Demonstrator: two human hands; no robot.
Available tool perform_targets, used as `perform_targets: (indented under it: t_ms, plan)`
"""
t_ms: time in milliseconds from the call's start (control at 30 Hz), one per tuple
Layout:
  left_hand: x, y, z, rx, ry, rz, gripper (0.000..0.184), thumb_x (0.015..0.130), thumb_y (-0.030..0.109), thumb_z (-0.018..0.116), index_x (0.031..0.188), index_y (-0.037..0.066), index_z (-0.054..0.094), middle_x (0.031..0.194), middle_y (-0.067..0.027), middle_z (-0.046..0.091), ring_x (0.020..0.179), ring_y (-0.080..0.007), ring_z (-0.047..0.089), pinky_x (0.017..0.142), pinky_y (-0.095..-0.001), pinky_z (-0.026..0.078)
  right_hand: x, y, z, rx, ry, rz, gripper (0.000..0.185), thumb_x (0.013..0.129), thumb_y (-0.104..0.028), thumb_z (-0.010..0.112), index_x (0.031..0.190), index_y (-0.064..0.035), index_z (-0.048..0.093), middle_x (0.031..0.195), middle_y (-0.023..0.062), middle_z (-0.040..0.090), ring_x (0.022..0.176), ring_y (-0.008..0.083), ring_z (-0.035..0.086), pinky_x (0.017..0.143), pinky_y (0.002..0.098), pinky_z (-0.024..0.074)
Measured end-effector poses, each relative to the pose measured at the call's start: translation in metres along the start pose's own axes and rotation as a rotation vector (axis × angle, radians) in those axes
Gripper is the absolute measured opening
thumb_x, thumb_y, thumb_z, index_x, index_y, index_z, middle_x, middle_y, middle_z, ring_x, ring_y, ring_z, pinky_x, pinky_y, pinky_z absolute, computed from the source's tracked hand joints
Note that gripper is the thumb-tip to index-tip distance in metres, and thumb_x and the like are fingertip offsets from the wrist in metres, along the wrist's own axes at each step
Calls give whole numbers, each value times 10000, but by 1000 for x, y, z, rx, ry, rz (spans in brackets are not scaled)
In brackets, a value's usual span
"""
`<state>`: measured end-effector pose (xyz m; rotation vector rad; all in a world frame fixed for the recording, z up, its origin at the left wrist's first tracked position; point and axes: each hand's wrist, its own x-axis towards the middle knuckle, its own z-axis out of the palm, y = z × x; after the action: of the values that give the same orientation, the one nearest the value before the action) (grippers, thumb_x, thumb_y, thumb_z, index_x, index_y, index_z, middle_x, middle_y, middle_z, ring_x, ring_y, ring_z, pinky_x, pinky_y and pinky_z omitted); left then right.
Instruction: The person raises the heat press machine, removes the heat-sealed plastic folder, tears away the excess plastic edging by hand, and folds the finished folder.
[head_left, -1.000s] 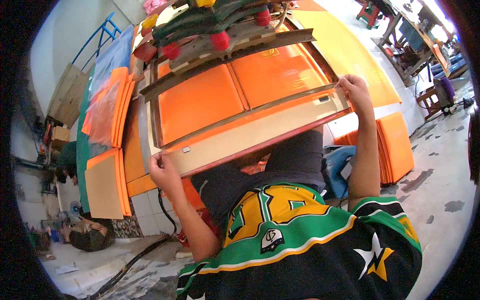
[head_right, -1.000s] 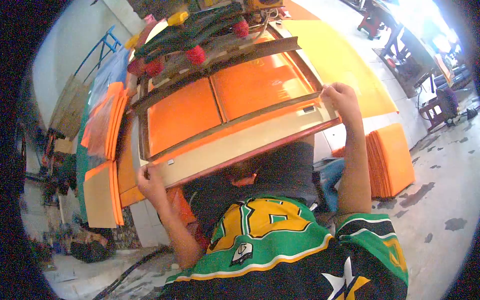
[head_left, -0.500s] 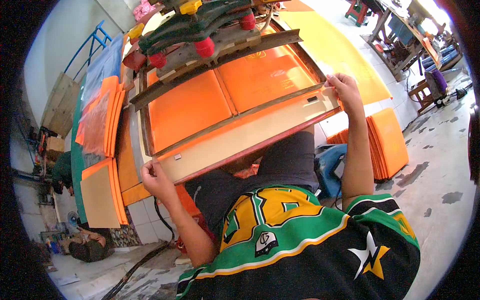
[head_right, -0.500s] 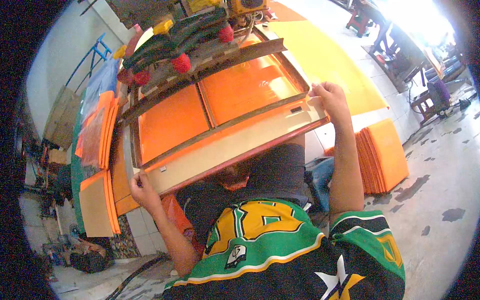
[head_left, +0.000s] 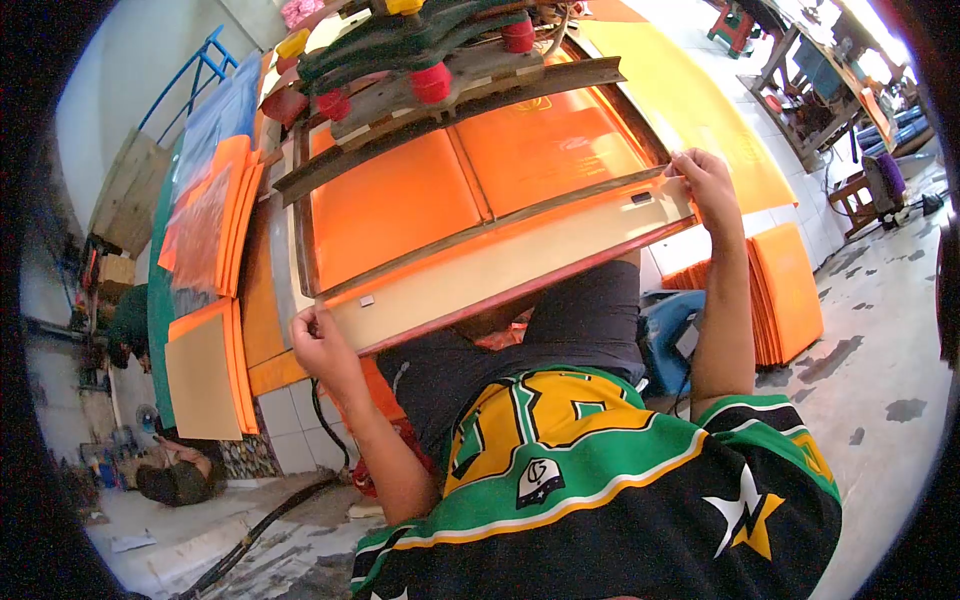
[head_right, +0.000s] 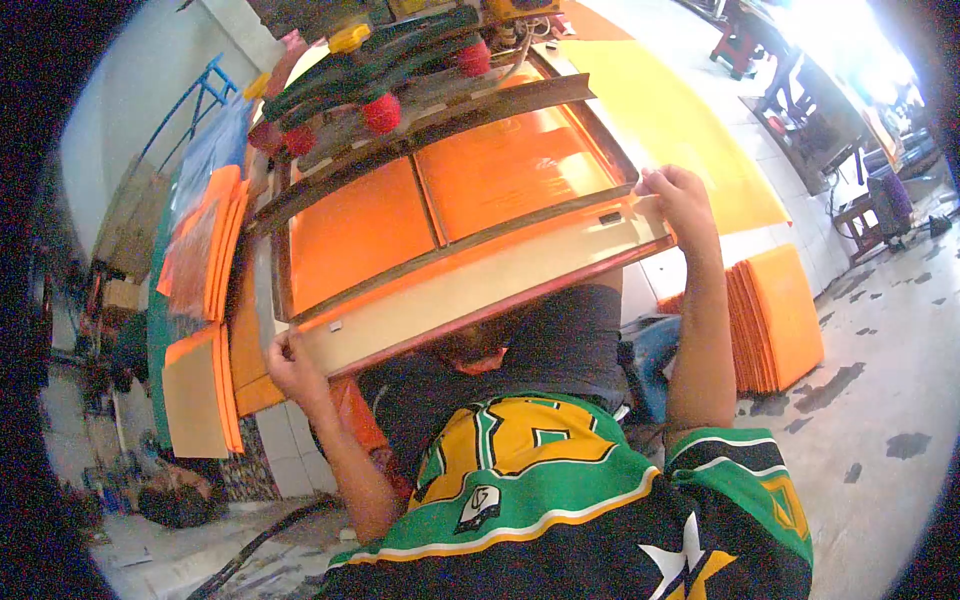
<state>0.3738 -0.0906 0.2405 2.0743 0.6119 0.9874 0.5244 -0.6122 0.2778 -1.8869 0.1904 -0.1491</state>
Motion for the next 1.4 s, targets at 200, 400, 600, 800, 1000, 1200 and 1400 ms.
perform_targets:
  t_ms: [200, 400, 600, 800, 1000, 1200, 1400]
  plan:
    - [-1, 9, -1, 27, 15, 9, 269, 960, 233, 645, 873, -19, 609, 774, -40, 563, 696, -146, 485, 643, -315, 427, 2, 5, -3, 1, -21, -3, 308, 962, -310, 629, 862, -26, 694, 792, 43, 683, 658, 119, 602, 612, 266, 458]
    - [-2, 13, 0, 36, 13, -9, 291, 964, 248, 646, 855, -18, 596, 754, -27, 530, 692, -143, 474, 642, -315, 421, 0, 3, -1, 6, -31, -22, 301, 962, -309, 630, 860, -33, 692, 783, 40, 675, 656, 116, 597, 606, 260, 454]
    - [-3, 16, 0, 58, 23, 23, 302, 964, 249, 646, 843, -21, 586, 752, -37, 528, 688, -155, 477, 649, -326, 427, -4, -2, -1, 33, -52, -33, 290, 959, -297, 641, 860, -29, 687, 780, 48, 673, 657, 120, 596, 615, 264, 463]
    - [-2, 8, 1, 66, 44, 58, 297, 957, 242, 653, 840, -23, 587, 755, -44, 537, 688, -159, 486, 645, -329, 429, -4, -1, -2, 52, -46, -33, 296, 957, -299, 649, 867, -20, 686, 789, 53, 673, 664, 127, 602, 631, 262, 476]
    - [1, 6, -1, 28, 15, 11, 292, 952, 245, 657, 849, -22, 598, 757, -47, 558, 693, -155, 495, 643, -324, 429, -7, -4, 2, 73, 31, 4, 297, 957, -294, 655, 884, -7, 685, 790, 55, 672, 655, 123, 605, 611, 261, 482]
    - [4, 4, -5, -20, -32, -22, 274, 953, 230, 648, 858, -23, 603, 759, -31, 562, 695, -137, 487, 644, -308, 430, -7, -6, 2, 55, 38, 20, 297, 957, -293, 655, 898, -4, 685, 797, 68, 677, 647, 126, 613, 605, 261, 490]
    - [4, 10, -5, -44, -37, -35, 259, 954, 218, 641, 863, -22, 604, 761, -18, 553, 689, -124, 472, 640, -302, 427, -8, -7, 2, 54, 22, 5, 283, 952, -280, 658, 880, -8, 687, 797, 64, 678, 663, 127, 619, 624, 262, 490]
